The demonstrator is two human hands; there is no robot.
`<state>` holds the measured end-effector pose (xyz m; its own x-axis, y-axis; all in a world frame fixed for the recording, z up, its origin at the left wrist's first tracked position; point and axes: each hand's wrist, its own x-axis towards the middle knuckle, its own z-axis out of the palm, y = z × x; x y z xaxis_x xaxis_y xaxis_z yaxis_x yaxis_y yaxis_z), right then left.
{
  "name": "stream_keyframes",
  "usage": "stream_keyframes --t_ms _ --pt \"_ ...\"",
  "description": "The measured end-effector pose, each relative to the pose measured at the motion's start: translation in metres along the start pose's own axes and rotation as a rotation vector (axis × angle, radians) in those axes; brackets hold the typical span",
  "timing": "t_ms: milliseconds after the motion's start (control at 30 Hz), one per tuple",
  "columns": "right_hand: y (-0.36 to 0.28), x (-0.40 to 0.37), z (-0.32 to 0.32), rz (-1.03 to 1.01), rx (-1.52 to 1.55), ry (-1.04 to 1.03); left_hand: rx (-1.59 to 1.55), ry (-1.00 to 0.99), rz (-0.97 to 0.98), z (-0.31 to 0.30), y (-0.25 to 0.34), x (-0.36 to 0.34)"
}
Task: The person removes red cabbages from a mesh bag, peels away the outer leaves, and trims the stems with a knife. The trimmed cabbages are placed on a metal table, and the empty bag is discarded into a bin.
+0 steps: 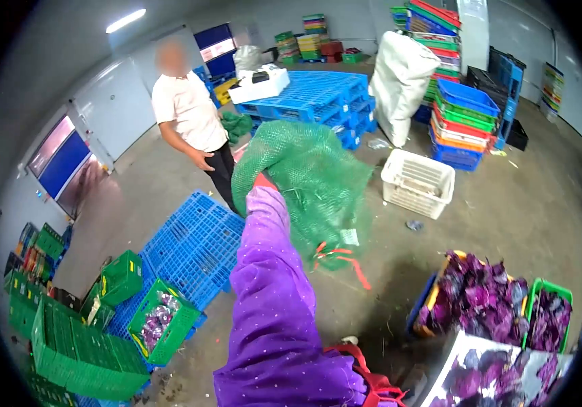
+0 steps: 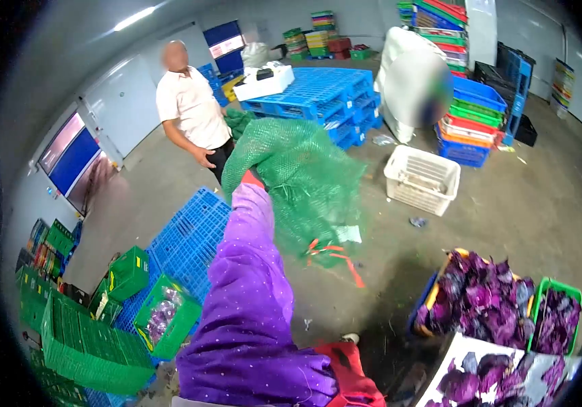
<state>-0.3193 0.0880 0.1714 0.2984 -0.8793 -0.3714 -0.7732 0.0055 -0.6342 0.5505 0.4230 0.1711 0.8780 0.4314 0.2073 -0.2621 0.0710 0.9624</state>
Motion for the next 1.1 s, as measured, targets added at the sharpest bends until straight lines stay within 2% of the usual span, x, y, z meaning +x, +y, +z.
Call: stream_keyframes --t_ms 133,233,333,433,667,867,1000,1100 --pt "-0.063 0.067 0.072 -0.092 -0.092 -0.078 0.024 0.136 0.171 -0.007 0.025 0.106" --pt "-0.093 0.092 0.108 -0.121 -0.13 -0.114 0.057 0.208 0.31 -0.005 0.065 0.191" --pt "-0.104 0.101 0.12 -0.1 -0.158 -0.117 0.083 0.264 0.381 -0.002 0.093 0.254" --pt "-0.096 0.098 0.116 -0.041 -0.177 -0.091 0.094 0.292 0.372 -0.004 0.089 0.283" --pt "-0.059 0.075 0.098 0.093 -0.22 -0.024 0.09 0.34 0.326 -0.022 0.04 0.286" --pt "-0.008 0.043 0.074 0.203 -0.234 0.057 0.061 0.367 0.342 -0.024 -0.021 0.248" --pt "0.044 0.011 0.055 0.295 -0.27 0.114 -0.059 0.316 0.316 0.002 -0.076 0.197" --pt "0.091 -0.003 0.041 0.355 -0.364 0.126 -0.22 0.17 0.164 0.022 -0.128 0.162"
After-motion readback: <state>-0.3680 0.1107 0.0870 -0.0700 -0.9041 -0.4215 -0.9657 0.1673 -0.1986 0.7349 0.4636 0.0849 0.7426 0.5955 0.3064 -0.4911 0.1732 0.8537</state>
